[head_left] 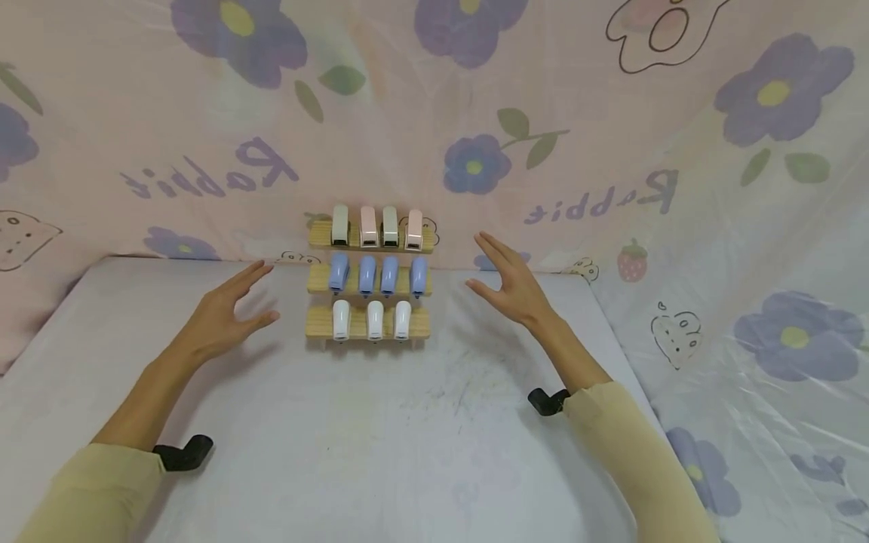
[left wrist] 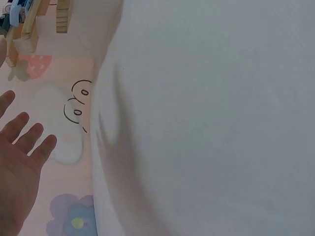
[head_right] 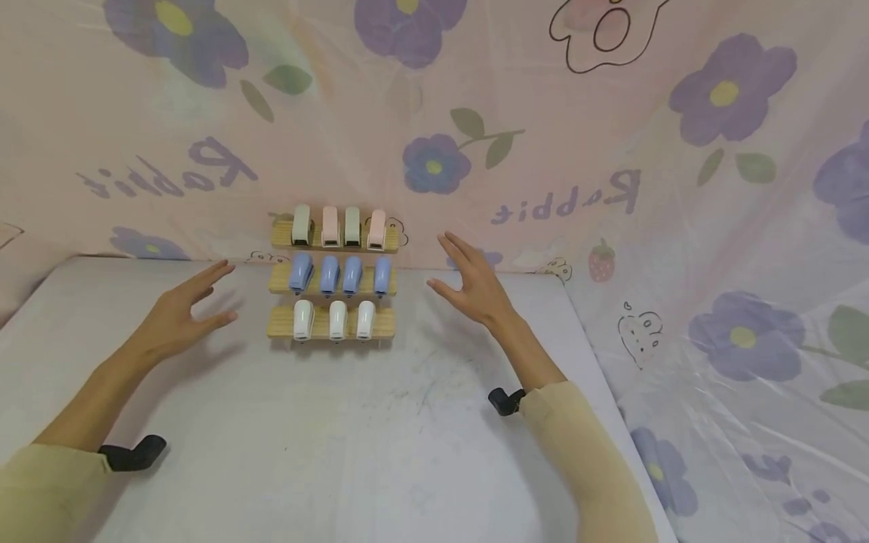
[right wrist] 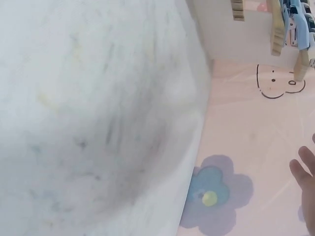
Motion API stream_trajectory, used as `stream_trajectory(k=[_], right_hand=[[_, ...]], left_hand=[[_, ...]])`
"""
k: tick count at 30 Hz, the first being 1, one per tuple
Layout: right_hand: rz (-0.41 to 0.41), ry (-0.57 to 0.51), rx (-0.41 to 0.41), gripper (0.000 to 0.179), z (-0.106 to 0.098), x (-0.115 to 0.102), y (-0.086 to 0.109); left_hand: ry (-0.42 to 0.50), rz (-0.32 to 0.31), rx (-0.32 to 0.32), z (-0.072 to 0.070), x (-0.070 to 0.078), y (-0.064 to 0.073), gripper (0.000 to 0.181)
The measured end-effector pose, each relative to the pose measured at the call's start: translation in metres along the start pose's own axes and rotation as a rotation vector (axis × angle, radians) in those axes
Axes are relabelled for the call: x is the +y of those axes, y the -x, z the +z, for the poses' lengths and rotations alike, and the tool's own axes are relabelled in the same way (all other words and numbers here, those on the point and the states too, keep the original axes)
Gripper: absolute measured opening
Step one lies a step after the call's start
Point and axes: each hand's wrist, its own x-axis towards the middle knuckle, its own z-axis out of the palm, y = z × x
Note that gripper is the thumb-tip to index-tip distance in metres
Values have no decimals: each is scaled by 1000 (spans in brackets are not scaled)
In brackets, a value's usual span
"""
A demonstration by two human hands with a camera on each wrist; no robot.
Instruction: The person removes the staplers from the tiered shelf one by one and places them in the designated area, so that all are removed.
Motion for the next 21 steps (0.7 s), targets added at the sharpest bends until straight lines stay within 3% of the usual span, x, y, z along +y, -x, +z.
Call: stream_trajectory(k=[4, 10, 17, 21], right_hand=[[-17, -29, 5, 78, 3, -6, -8], [-79, -59, 45, 74, 6, -15, -23], [-84, -130, 85, 69, 7, -23, -38], [-80, -233, 95, 68, 9, -26, -46]], left_hand=[[67, 11, 41, 5, 3, -6, 77], [139, 81, 134, 10, 9, -13, 69], [231, 50, 162, 11, 15, -24, 65], [321, 46, 165, 14, 16, -30, 62]])
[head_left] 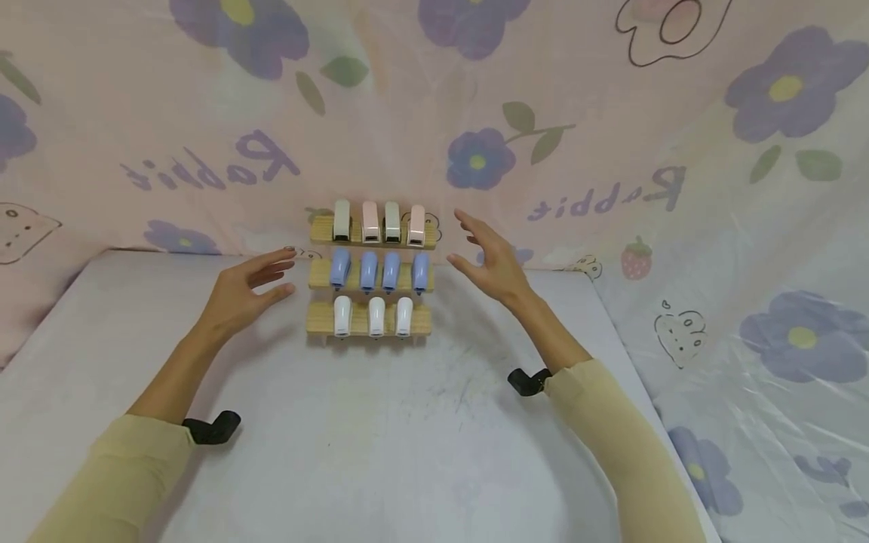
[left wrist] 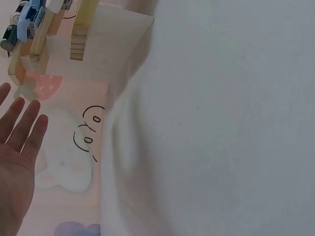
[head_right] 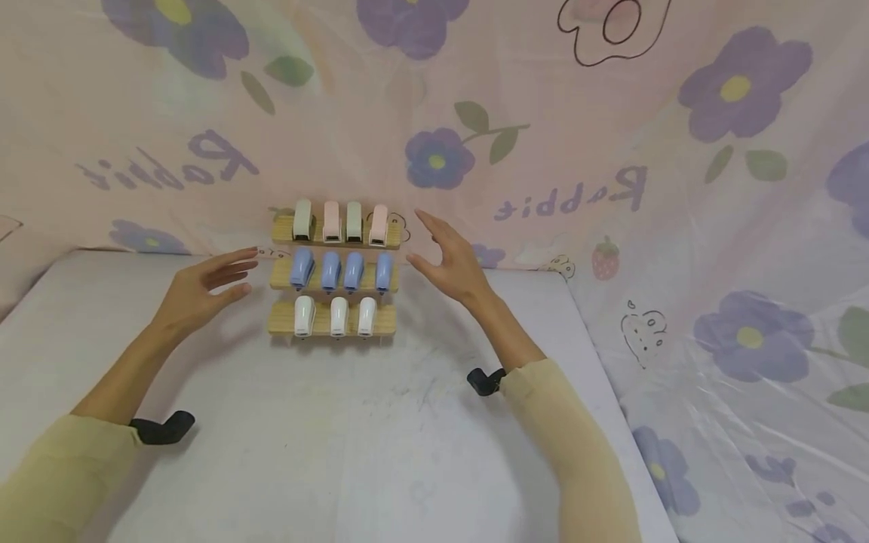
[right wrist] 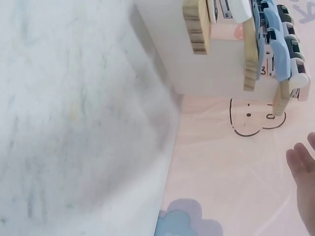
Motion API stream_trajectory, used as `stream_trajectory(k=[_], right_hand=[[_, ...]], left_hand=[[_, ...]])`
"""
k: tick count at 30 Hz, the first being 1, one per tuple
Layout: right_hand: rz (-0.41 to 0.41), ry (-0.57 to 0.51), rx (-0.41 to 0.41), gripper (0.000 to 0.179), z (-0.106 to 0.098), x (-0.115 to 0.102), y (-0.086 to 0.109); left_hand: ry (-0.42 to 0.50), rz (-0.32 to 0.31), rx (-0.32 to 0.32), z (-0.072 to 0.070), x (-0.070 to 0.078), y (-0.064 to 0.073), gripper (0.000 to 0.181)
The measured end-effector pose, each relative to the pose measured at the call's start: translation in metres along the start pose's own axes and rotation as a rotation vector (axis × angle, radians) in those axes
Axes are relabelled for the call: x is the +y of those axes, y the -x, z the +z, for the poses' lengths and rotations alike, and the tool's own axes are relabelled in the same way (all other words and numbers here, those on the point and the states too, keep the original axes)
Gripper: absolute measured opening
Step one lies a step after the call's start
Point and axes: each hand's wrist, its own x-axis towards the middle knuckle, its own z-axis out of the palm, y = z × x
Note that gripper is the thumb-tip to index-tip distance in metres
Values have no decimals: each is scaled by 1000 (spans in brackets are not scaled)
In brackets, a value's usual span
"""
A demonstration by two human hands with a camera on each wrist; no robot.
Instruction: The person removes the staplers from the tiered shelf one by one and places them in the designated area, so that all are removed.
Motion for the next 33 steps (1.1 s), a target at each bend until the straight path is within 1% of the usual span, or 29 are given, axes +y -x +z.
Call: stream_trajectory(k=[3, 7, 9, 12, 14, 16, 19, 21, 27, 30, 33], right_hand=[[14, -89, 5, 69, 2, -1, -6], [30, -166, 24, 69, 7, -1, -13], [34, -197, 34, 67, 9, -2, -16], [52, -250, 31, 65, 9, -18, -22], [89, -267, 20, 63, 8, -29, -26], [117, -285, 9, 64, 7, -38, -30], [142, -300, -3, 64, 8, -41, -35], [150, -303, -14, 65, 9, -41, -38], [184, -300, -44, 66, 14, -41, -45], [201, -302, -48, 67, 22, -30, -46], [218, -288, -56, 69, 30, -15, -48]], left_hand=[[59, -46, -15, 6, 0, -6, 59], [113, -107, -65, 15, 0, -15, 55], [136, -115, -85, 19, -1, -19, 53], [191, -131, -93, 21, -1, -22, 51], [215, -132, -100, 21, -2, -22, 51], [233, -147, -100, 22, -3, -22, 51], [235, -163, -100, 23, -4, -22, 51], [239, -184, -98, 23, -4, -22, 51], [254, -203, -115, 24, -6, -24, 52], [293, -230, -119, 26, -8, -23, 50], [314, -251, -117, 28, -9, -23, 49]])
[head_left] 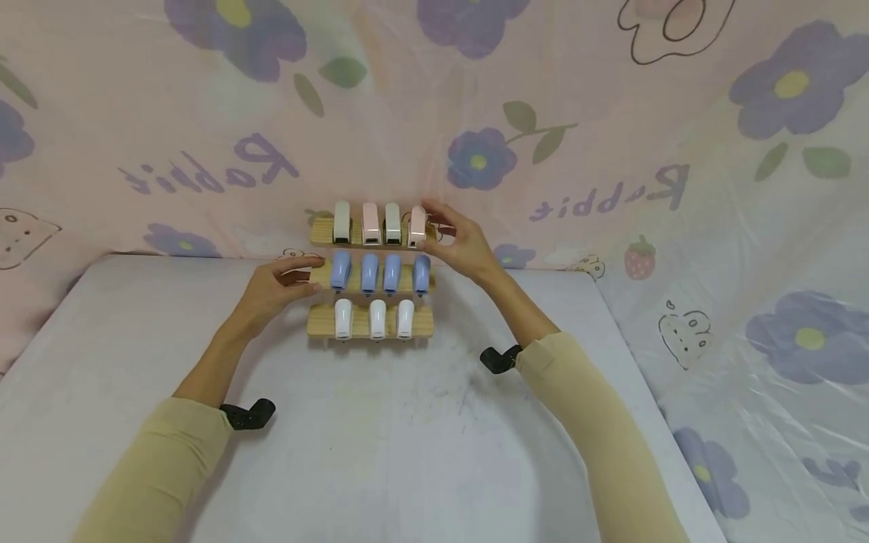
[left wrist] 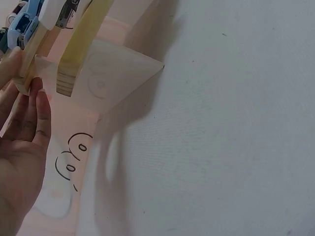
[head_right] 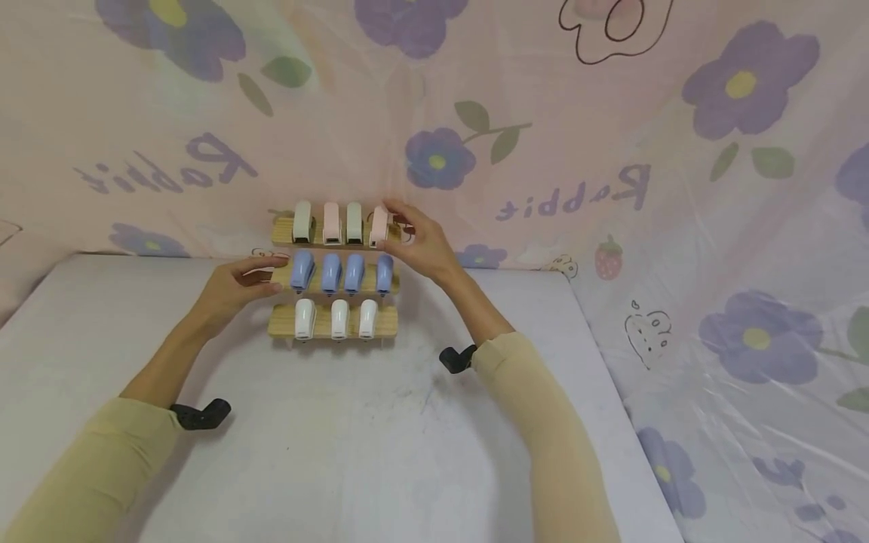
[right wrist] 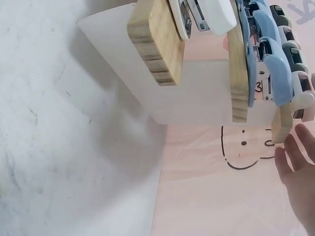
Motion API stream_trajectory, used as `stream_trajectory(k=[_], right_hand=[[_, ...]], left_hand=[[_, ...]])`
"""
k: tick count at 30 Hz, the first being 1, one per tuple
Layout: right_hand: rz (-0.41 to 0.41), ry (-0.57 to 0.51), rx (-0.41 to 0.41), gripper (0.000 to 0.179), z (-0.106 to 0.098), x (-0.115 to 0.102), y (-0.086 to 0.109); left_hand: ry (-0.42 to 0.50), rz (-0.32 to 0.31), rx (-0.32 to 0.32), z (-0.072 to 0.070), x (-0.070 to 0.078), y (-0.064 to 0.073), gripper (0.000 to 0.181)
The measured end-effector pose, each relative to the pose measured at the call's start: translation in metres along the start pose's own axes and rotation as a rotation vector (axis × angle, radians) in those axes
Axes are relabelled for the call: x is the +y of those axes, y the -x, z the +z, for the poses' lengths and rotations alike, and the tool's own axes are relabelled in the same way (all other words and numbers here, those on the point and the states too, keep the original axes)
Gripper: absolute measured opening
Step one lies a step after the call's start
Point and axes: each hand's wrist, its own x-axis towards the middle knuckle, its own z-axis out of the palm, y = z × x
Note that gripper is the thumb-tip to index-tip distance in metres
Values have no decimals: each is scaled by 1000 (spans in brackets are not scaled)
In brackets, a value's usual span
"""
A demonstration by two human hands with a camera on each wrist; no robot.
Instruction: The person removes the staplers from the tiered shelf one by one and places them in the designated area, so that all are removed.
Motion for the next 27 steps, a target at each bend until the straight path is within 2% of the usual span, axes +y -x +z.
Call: stream_trajectory(k=[7, 11, 19, 27], right_hand=[[-4, 10, -9, 66, 2, 18, -4], [-3, 10, -13, 66, 2, 18, -6], [12, 23, -37, 68, -4, 19, -4], [19, 33, -53, 68, -6, 17, -6]], left_hand=[[25, -23, -2, 0, -1, 0, 49], [58, -20, -13, 1, -2, -1, 50], [52, -10, 0, 5, -4, -5, 48], [36, -21, 9, 5, -5, -2, 51]])
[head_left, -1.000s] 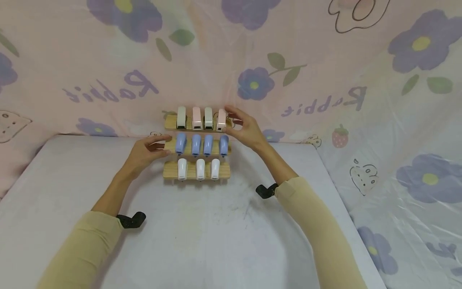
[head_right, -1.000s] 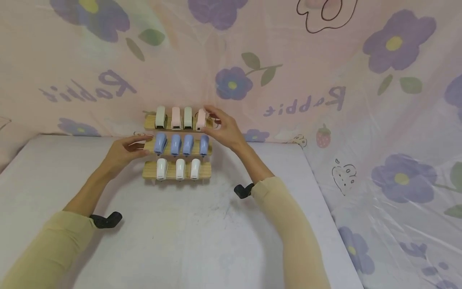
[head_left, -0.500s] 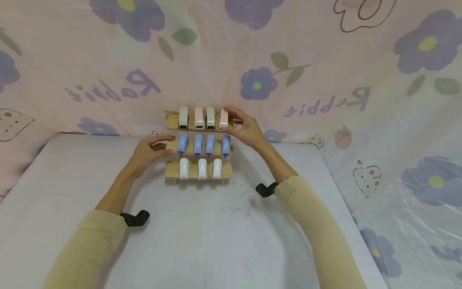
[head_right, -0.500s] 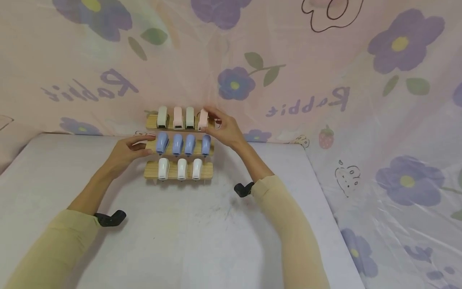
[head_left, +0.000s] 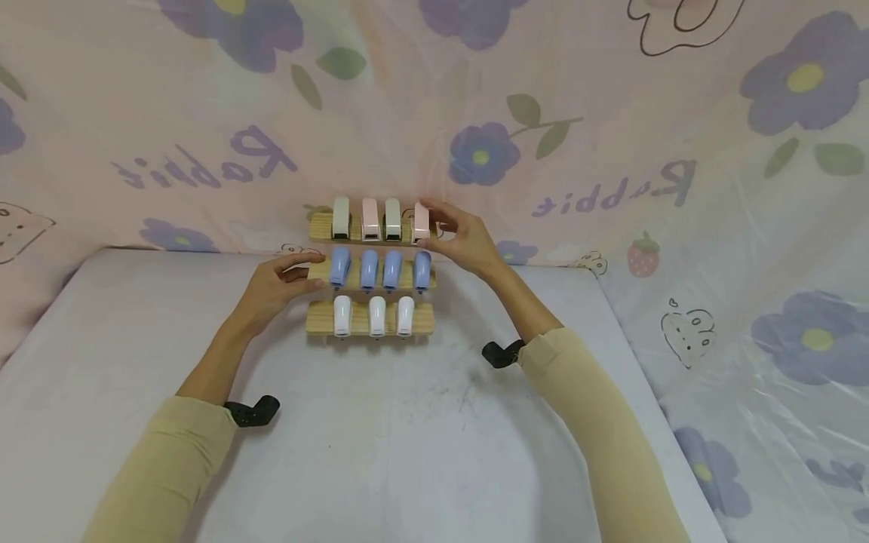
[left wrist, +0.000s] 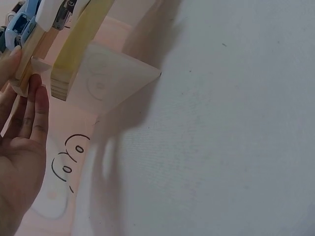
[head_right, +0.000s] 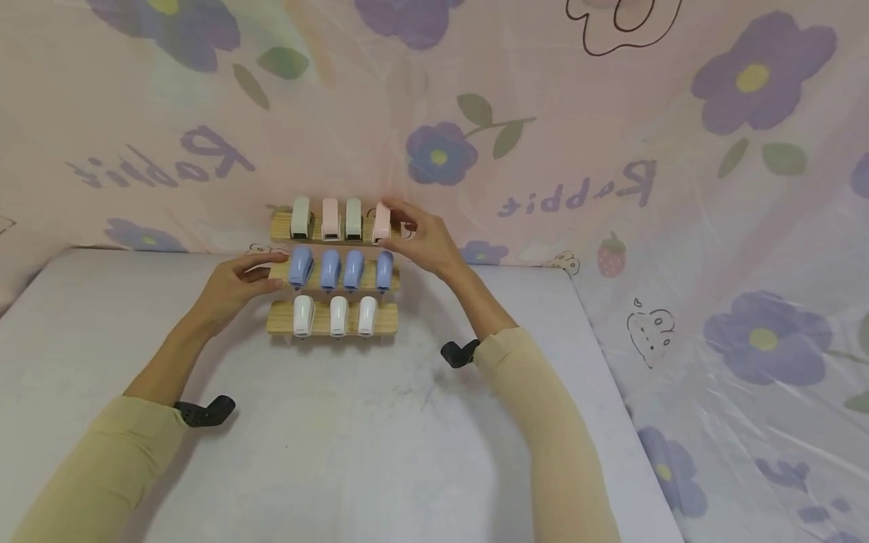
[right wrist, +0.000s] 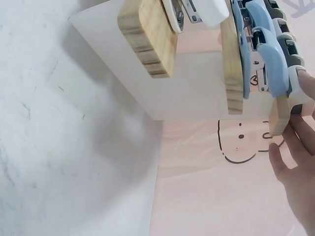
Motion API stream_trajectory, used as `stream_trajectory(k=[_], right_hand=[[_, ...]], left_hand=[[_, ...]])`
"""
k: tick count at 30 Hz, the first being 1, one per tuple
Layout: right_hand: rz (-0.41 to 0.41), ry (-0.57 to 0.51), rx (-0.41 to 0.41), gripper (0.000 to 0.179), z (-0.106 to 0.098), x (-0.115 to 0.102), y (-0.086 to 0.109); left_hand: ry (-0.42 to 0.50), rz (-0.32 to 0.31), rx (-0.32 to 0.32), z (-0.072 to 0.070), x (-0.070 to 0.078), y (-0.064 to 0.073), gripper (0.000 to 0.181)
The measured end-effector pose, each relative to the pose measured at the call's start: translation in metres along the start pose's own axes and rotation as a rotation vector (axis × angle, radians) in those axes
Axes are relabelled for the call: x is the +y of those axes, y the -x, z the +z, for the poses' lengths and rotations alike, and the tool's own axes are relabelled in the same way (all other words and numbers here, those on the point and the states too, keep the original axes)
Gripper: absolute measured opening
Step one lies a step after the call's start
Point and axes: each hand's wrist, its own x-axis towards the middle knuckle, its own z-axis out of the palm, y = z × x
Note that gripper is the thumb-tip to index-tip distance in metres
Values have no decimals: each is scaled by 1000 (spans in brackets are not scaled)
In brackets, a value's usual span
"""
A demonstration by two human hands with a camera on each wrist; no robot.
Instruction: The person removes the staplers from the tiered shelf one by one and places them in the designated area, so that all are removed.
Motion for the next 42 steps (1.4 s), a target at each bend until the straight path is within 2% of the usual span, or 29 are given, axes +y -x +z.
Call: stream_trajectory(k=[12, 15, 21, 29, 37, 42], right_hand=[[40, -51, 7, 68, -11, 2, 7], [43, -58, 4, 68, -14, 3, 9], [34, -81, -24, 72, -21, 0, 13], [74, -157, -37, 75, -32, 9, 18], [122, -132, -37, 72, -42, 13, 26], [158, -158, -44, 72, -41, 22, 34]], left_hand=[[19, -1, -23, 1, 1, 0, 50], [37, -14, -18, 1, 2, -1, 49], [14, -42, -26, -1, 4, -1, 52], [53, -50, -7, 0, 1, -3, 49], [63, -40, -9, 0, 2, -2, 50], [66, -39, -16, 0, 0, 1, 48]])
